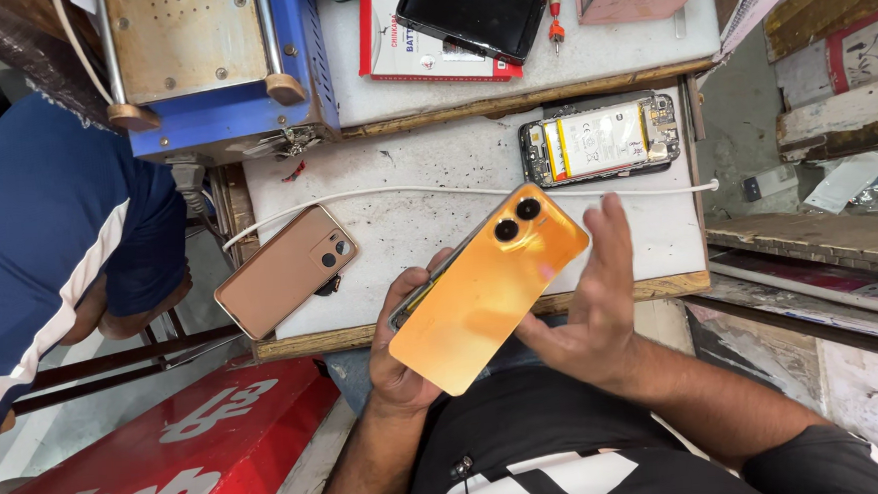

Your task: The person removes a phone case from a smartphone, then uses a screwdriver to unscrew screws from the back of the device. The person continues to remove screws from the phone's internal frame.

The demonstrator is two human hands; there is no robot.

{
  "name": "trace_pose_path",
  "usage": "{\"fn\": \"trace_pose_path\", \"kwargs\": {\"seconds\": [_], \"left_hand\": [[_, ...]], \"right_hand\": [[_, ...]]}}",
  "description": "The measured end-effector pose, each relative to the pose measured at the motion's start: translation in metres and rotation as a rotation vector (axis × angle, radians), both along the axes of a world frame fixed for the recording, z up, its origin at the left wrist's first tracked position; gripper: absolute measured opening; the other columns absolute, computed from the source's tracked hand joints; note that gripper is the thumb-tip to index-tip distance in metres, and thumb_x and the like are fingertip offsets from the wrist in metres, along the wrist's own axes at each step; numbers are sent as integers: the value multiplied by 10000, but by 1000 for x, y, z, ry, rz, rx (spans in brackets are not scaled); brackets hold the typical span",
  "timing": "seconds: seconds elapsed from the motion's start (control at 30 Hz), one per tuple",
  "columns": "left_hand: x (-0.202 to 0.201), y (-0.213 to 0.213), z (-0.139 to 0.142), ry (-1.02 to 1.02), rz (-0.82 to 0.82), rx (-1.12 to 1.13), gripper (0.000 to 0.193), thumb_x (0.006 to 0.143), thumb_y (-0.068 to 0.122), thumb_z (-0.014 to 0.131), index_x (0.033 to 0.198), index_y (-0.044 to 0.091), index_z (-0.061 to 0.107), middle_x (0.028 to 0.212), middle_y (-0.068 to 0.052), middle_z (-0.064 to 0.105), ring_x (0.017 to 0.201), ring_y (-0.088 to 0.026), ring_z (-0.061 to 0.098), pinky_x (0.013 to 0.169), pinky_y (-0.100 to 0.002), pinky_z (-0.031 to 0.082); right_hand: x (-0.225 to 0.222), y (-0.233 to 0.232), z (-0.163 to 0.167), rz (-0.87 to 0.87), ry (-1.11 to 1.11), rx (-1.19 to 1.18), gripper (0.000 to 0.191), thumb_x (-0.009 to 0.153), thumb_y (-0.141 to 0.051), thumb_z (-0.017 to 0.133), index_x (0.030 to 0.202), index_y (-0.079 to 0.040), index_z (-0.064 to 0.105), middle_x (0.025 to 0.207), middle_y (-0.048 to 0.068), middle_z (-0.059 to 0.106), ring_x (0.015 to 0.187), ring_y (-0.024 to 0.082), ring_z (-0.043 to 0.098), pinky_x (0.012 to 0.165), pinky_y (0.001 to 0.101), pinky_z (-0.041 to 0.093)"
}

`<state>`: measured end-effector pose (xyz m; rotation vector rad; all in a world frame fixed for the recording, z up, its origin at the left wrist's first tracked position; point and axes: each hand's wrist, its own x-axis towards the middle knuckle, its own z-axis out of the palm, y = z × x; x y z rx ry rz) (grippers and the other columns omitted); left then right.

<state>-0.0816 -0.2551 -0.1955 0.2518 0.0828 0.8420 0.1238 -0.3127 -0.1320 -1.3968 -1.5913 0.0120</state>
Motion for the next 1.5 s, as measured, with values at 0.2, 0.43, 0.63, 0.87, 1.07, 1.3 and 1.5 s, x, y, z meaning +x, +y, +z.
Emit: {"fn": "trace_pose_path", "kwargs": {"seconds": [0.2, 0.43, 0.63, 0.87, 1.07, 1.3, 1.5], "left_hand": [[5, 2, 3, 18, -2, 18, 663, 961, 243, 769, 1499, 58, 427, 1647, -178, 400, 1533, -371, 399, 1247, -551, 403], [-6, 46, 22, 598, 72, 211, 801, 1002, 247, 670, 1671, 41, 281, 1602, -262, 428, 1431, -336, 484, 1195, -465, 400], [1, 40, 73, 1132, 189, 975, 700, 983, 226, 704, 1595, 82, 395, 1646, -249, 474, 1515, -373, 523, 1261, -478, 434], [69, 33, 58, 1449, 345, 1388, 919, 802, 170, 851, 1548, 29, 334, 1574, -314, 361, 1448, -463, 427, 1190, -535, 380], [72, 38, 38, 1331, 421, 1258, 1013, 794, 173, 882, 1580, 29, 260, 1502, -270, 508, 1372, -408, 567, 1134, -481, 509], [72, 35, 30, 1308, 414, 1215, 1049, 801, 176, 890, 1604, 46, 228, 1471, -239, 558, 1324, -382, 628, 1088, -448, 565], [73, 36, 30, 1291, 413, 1213, 1093, 771, 207, 907, 1599, 42, 214, 1490, -245, 535, 1344, -389, 599, 1115, -456, 537]], "right_hand": [[4, -6, -17, 292, 1023, -359, 1132, 890, -8, 788, 1651, -155, -37, 1535, 189, 425, 1360, 286, 578, 1099, 469, 557], [25, 1, -52, 273, 1001, -305, 887, 960, 72, 687, 1633, -83, 131, 1492, 204, 487, 1309, 254, 625, 1056, 417, 597], [36, 8, -42, 85, 771, -517, 754, 969, 63, 648, 1598, -65, 251, 1189, 184, 693, 1072, 208, 722, 890, 336, 626], [31, 20, -9, 35, 373, -574, 762, 943, -34, 674, 1580, -58, 257, 1111, 203, 743, 1039, 276, 772, 831, 357, 638], [38, 27, -9, 82, 231, -528, 745, 966, -51, 678, 1578, -42, 254, 1162, 217, 731, 1051, 324, 772, 835, 359, 665], [43, 23, -16, 3, 113, -414, 730, 930, -40, 719, 1551, -39, 336, 1127, 191, 760, 962, 275, 794, 703, 309, 648], [49, 26, -23, -57, -1, -339, 725, 898, -42, 745, 1534, -35, 398, 1004, 161, 760, 796, 226, 770, 677, 307, 619]]}}
